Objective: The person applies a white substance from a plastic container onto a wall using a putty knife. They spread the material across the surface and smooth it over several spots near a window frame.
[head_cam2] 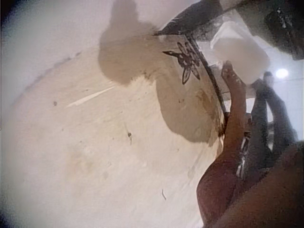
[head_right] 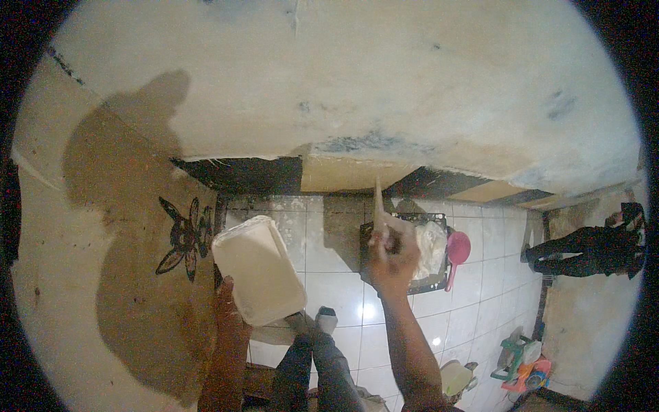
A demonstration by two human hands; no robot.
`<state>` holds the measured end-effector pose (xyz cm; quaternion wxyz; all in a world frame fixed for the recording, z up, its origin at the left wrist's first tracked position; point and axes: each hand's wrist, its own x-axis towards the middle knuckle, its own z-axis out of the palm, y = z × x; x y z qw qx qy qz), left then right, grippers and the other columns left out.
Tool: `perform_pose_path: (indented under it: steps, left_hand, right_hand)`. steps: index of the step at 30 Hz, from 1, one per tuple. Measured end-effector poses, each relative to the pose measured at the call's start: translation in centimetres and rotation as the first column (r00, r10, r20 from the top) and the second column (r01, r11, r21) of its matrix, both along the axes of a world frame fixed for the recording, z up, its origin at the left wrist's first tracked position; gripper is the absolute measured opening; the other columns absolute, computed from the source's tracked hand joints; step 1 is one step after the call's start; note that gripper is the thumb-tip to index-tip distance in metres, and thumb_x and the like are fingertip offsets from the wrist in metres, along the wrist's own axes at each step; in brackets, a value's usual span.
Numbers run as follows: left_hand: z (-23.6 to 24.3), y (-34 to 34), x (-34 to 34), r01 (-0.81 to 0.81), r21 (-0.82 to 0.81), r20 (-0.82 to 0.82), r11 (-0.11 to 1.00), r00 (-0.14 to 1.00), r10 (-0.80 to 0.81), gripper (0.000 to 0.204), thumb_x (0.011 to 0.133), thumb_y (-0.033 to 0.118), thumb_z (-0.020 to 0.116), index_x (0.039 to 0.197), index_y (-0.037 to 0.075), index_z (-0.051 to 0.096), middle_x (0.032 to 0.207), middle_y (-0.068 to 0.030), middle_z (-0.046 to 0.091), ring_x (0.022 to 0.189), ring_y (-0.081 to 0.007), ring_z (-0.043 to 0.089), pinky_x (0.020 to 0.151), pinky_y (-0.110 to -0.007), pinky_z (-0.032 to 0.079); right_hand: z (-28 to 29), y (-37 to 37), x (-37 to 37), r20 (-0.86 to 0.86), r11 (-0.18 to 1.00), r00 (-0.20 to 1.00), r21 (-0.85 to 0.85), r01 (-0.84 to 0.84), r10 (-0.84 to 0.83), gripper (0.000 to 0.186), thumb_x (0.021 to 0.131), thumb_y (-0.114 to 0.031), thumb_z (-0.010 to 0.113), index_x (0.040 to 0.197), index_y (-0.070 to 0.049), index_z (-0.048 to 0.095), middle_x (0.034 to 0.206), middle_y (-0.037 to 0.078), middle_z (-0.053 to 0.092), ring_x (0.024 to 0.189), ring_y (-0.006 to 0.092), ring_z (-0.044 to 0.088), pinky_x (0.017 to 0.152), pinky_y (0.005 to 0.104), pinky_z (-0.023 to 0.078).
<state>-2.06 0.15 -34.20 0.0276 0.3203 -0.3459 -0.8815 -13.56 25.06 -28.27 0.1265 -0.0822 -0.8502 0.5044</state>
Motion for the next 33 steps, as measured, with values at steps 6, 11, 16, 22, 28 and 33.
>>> perform_pose_path:
  steps: [6,11,16,22,28,33]
  left_hand:
    - [0.6,2.3,-1.5,-0.008,0.030,0.021,1.000,1.000,0.007,0.041,0.086,0.026,0.063,0.114,-0.003,0.053,0.096,-0.0094,0.062,0.087,-0.0194,0.064,0.077,-0.035,0.055]
    - [0.4,3.7,-2.3,0.074,0.062,-0.014,0.995,0.997,-0.073,0.038,0.089,0.023,0.061,0.115,-0.003,0.053,0.098,-0.0092,0.062,0.090,-0.0193,0.063,0.078,-0.033,0.054]
    - [0.6,6.0,-3.2,0.122,0.032,-0.043,0.992,0.992,-0.121,0.036,0.089,0.018,0.060,0.115,-0.006,0.053,0.099,-0.0104,0.062,0.089,-0.0198,0.063,0.079,-0.033,0.054]
    - [-1.2,8.0,-3.1,0.182,0.106,-0.064,0.978,0.982,-0.176,0.038,0.088,0.012,0.061,0.117,-0.009,0.052,0.101,-0.0122,0.062,0.089,-0.0183,0.063,0.079,-0.031,0.053]
    - [-1.5,9.6,-3.0,0.222,-0.058,-0.024,0.973,0.974,-0.224,0.031,0.087,0.017,0.060,0.110,-0.004,0.056,0.095,-0.0097,0.064,0.083,-0.0184,0.064,0.075,-0.033,0.056]
    - [-1.7,10.7,-3.3,0.246,-0.078,-0.034,0.966,0.968,-0.249,0.037,0.086,0.016,0.062,0.115,-0.005,0.054,0.100,-0.0099,0.063,0.085,-0.0179,0.063,0.077,-0.032,0.055]
  right_hand:
    - [6.9,-1.9,3.0,-0.084,0.761,0.992,-0.648,0.015,-0.091,0.031,0.080,-0.001,0.062,0.110,0.002,0.056,0.101,0.010,0.059,0.079,0.0176,0.059,0.078,0.0299,0.049]
    - [6.3,-2.0,3.8,0.071,0.853,0.989,-0.518,-0.072,0.126,0.013,0.081,-0.009,0.067,0.086,0.003,0.065,0.087,0.010,0.067,0.081,0.0133,0.060,0.073,0.0263,0.047]
    - [4.5,-3.3,3.2,0.230,0.976,0.952,-0.126,-0.179,0.204,0.013,0.086,-0.012,0.059,0.087,0.000,0.063,0.077,0.013,0.065,0.069,0.0202,0.063,0.066,0.0317,0.048]
    - [3.3,-2.6,3.3,0.358,0.943,0.927,0.256,-0.211,0.110,0.017,0.086,-0.016,0.057,0.085,0.000,0.056,0.078,0.026,0.061,0.075,0.0458,0.060,0.065,0.0495,0.047]
    - [1.8,-1.3,3.4,0.367,0.959,0.920,0.184,-0.216,0.137,0.017,0.085,-0.015,0.057,0.092,0.001,0.058,0.079,0.028,0.061,0.079,0.0463,0.059,0.067,0.0506,0.047]
    - [1.1,0.0,3.5,0.384,0.970,0.904,0.071,-0.232,0.188,0.019,0.083,-0.015,0.059,0.091,0.003,0.059,0.076,0.027,0.060,0.069,0.0430,0.060,0.062,0.0455,0.046]
